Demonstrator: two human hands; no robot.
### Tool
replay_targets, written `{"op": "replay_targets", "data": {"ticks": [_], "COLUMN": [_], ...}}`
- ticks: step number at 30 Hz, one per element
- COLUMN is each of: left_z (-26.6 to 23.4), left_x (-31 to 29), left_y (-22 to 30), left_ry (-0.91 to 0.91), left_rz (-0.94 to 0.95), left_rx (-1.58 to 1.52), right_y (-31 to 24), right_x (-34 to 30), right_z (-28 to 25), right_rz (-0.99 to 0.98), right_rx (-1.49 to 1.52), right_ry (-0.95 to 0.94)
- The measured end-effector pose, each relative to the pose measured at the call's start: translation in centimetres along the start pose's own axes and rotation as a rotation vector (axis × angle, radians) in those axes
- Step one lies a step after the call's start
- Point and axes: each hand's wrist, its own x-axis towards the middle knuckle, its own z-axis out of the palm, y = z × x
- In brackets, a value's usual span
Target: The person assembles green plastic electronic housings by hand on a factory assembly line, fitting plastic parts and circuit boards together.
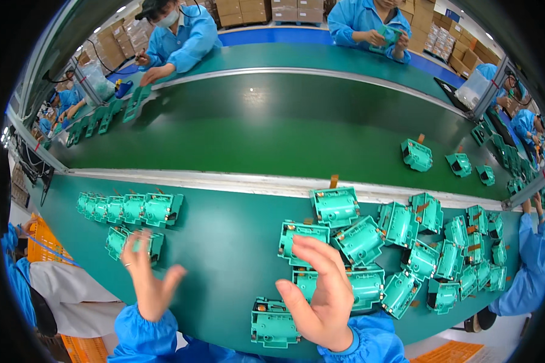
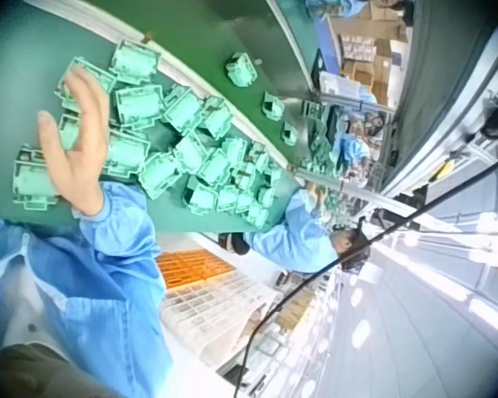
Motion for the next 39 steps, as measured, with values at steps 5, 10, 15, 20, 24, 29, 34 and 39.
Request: {"op": "replay_targets", "data": {"ticks": [5, 10, 15, 20, 24, 29, 34, 39], "left_z": [0.4, 0.9, -1.3, 0.6, 1.9, 3.2, 4.3, 4.0], "left_x": [-3.0, -3.0, 2.4, 3.7, 4.1, 4.0, 3.3, 3.2], "left_y": [7.8, 6.5, 5.8, 6.6, 7.0, 7.1, 6.9, 7.3], "left_ry": [-0.656, -0.741, -0.609, -0.396, -0.503, -0.556, -0.623, -0.729], "left_rz": [0.431, 0.400, 0.298, 0.332, 0.171, 0.159, 0.054, -0.189], "left_rx": [-0.461, -0.515, -0.631, -0.744, -1.067, -1.141, -1.351, -1.717], "right_y": [0.4, 0.3, 0.3, 0.5, 0.8, 1.2, 1.2, 0.9], "right_x": [0.3, 0.2, -0.4, -0.5, -0.3, -0.2, -0.1, -0.8], "right_z": [-0.3, -0.3, -0.2, 0.1, 0.0, -0.1, 0.1, 1.2], "right_rz": [0.007, 0.004, 0.291, 0.657, 0.722, 0.791, 0.804, 0.634], "right_rx": [-0.002, 0.045, 0.245, 0.684, 0.934, 0.938, 0.932, 0.667], "right_ry": [0.003, -0.009, -0.076, -0.112, -0.151, -0.093, -0.059, -0.075]}}
